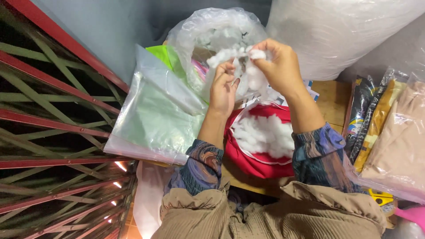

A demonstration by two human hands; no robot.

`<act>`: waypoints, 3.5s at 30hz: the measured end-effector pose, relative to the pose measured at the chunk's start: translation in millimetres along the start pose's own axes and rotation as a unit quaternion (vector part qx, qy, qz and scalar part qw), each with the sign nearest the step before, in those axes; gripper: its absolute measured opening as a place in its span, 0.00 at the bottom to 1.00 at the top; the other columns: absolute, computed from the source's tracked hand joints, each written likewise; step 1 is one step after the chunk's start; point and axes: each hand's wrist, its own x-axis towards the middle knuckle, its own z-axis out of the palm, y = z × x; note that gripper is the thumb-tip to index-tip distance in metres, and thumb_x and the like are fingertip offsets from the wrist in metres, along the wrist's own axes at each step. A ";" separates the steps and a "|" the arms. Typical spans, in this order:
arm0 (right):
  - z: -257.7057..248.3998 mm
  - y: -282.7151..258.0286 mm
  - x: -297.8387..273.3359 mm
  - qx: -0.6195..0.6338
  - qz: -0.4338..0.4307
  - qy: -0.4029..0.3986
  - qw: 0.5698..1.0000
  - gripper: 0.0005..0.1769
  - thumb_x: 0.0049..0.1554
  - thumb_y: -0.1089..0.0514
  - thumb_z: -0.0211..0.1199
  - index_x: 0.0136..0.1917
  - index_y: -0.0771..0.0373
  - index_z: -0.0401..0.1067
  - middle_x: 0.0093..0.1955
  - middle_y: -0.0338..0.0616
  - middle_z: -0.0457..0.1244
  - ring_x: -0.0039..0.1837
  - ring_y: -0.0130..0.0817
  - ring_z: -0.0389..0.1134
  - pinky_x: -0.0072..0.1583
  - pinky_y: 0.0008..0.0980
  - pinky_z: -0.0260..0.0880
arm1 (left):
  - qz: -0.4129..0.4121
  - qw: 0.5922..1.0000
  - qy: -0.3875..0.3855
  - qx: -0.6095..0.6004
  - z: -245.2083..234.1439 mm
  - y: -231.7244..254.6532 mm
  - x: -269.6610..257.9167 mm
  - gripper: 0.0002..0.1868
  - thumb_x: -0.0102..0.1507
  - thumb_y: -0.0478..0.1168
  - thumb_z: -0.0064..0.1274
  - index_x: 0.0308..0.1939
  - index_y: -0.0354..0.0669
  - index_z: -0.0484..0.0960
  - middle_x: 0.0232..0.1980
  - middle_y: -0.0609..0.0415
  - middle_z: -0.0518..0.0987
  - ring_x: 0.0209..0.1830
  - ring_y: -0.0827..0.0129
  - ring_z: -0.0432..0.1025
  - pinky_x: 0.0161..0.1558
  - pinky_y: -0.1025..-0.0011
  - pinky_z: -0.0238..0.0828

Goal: A person is stuffing a red pillowcase with white polyester fiberfill stuffing at a workshop table.

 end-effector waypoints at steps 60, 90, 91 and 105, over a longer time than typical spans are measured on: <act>-93.7 48.2 -175.2 -0.182 0.139 -0.187 0.955 0.23 0.57 0.57 0.63 0.66 0.56 0.74 0.69 0.53 0.65 0.68 0.60 0.66 0.64 0.56 0.68 | -0.018 0.731 -0.295 0.615 46.0 -13.7 -105.7 0.29 0.57 0.46 0.62 0.63 0.58 0.78 0.67 0.39 0.70 0.67 0.35 0.66 0.68 0.46 0.59; -97.0 62.3 -202.4 -0.258 0.053 -0.189 0.946 0.24 0.59 0.55 0.59 0.70 0.51 0.71 0.73 0.50 0.61 0.74 0.59 0.60 0.70 0.53 0.63 | 0.250 0.536 -0.327 0.737 47.0 -46.8 -151.1 0.23 0.66 0.44 0.52 0.64 0.43 0.75 0.67 0.42 0.70 0.75 0.43 0.59 0.67 0.45 0.60; -87.5 67.5 -207.5 -0.258 0.052 -0.189 0.946 0.24 0.59 0.55 0.59 0.70 0.51 0.71 0.73 0.50 0.61 0.74 0.59 0.60 0.70 0.53 0.63 | 0.250 0.536 -0.326 0.738 42.3 -49.4 -153.8 0.23 0.66 0.44 0.52 0.64 0.43 0.75 0.67 0.42 0.70 0.75 0.43 0.59 0.67 0.45 0.60; -37.5 147.1 -221.3 -0.401 0.031 -0.221 0.889 0.33 0.62 0.51 0.55 0.79 0.54 0.58 0.77 0.52 0.55 0.78 0.61 0.54 0.74 0.47 0.59 | -0.056 0.394 -0.372 0.839 16.2 -84.9 -136.3 0.34 0.70 0.52 0.39 0.77 0.40 0.59 0.83 0.44 0.50 0.83 0.45 0.38 0.77 0.44 0.34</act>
